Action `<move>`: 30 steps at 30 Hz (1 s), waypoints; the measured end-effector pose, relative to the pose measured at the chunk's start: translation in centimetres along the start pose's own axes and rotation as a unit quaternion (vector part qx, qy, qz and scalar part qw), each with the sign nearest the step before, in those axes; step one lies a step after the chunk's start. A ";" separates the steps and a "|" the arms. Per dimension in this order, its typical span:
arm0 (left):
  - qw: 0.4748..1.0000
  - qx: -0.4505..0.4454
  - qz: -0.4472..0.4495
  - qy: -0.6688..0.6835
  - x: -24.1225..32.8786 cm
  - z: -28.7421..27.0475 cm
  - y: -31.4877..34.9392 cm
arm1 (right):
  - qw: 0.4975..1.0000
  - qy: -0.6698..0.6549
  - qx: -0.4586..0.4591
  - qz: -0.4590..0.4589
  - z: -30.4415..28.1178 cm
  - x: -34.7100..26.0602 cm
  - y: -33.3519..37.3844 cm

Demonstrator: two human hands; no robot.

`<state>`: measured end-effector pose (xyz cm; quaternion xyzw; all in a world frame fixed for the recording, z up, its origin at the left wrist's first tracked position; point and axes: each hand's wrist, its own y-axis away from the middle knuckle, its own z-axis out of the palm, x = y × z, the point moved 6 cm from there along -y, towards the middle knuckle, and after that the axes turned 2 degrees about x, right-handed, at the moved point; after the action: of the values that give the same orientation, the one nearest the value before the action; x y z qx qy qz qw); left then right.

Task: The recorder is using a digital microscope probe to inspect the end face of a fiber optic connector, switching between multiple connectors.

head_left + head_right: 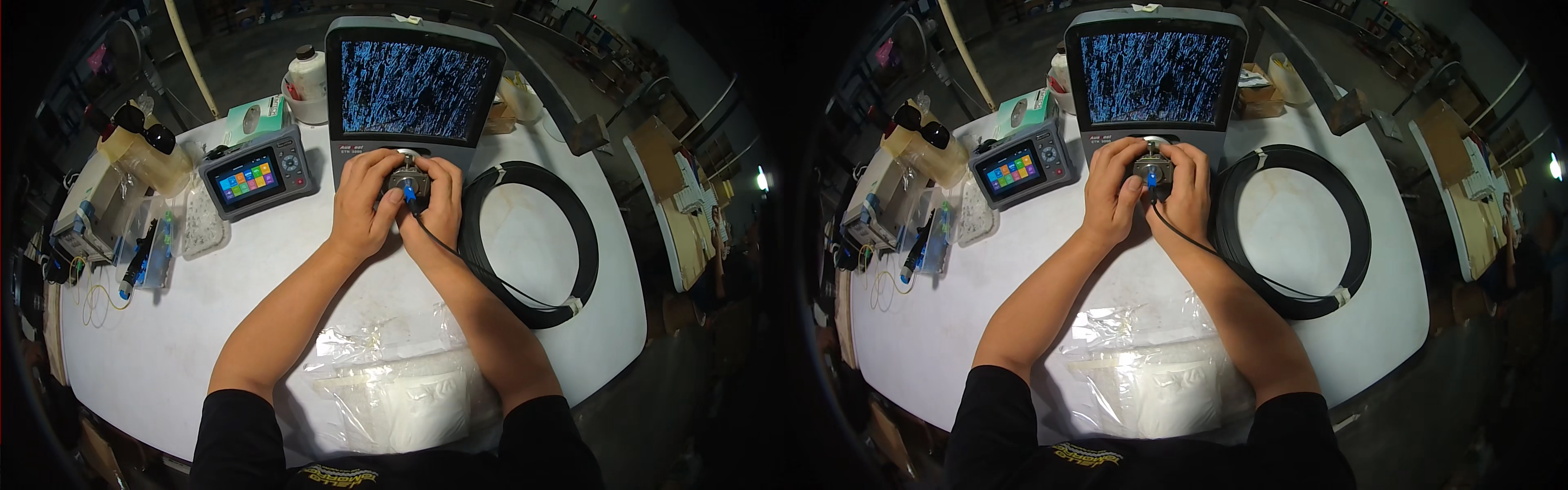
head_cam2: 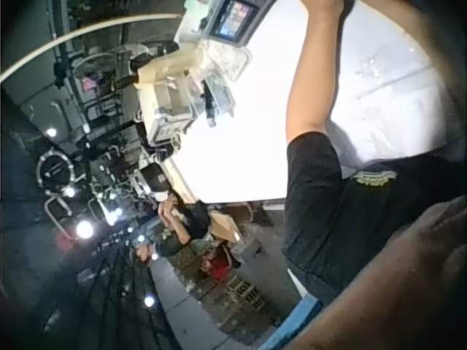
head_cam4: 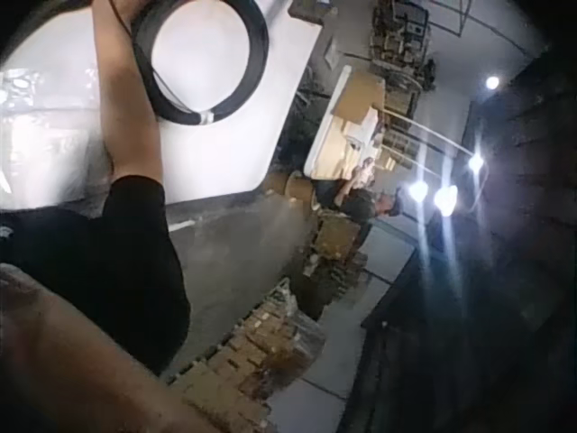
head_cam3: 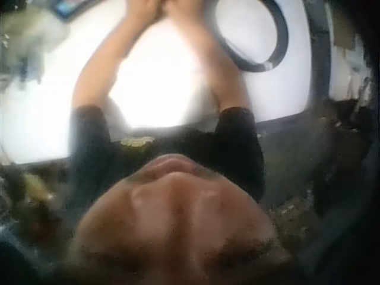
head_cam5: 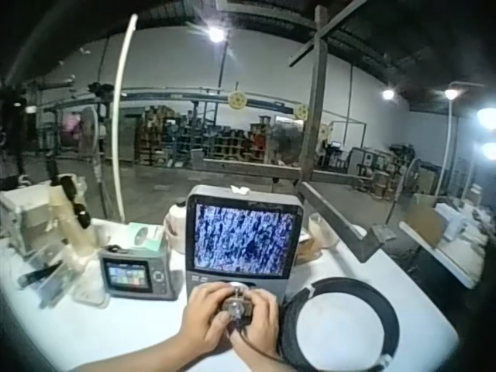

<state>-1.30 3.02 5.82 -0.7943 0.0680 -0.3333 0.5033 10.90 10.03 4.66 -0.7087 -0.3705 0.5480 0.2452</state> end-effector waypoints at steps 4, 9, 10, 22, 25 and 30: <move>1.000 0.001 0.004 0.003 -0.1 0.2 0.3 | 1.000 -0.002 0.001 0.008 -0.1 0.2 0.2; 1.000 0.000 -0.001 -0.001 -0.1 0.1 0.2 | 1.000 -0.012 0.007 -0.003 0.0 0.1 0.1; 1.000 0.000 -0.002 0.000 0.0 0.1 0.0 | 1.000 -0.011 0.007 0.000 0.0 0.1 0.1; 0.999 0.021 0.020 0.019 0.0 0.1 0.5 | 0.995 -0.001 0.019 -0.098 0.0 -1.1 0.5; 0.999 0.023 0.023 0.027 0.1 0.2 0.7 | 0.992 -0.001 0.026 -0.122 -0.2 -1.2 0.6; 0.999 0.021 0.023 0.019 0.0 0.2 1.1 | 0.990 0.012 0.028 -0.134 0.0 -1.1 0.6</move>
<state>-0.93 2.65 4.88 -0.7752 0.0886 -0.3384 0.5261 10.95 8.86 4.87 -0.6521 -0.4439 0.5116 0.3407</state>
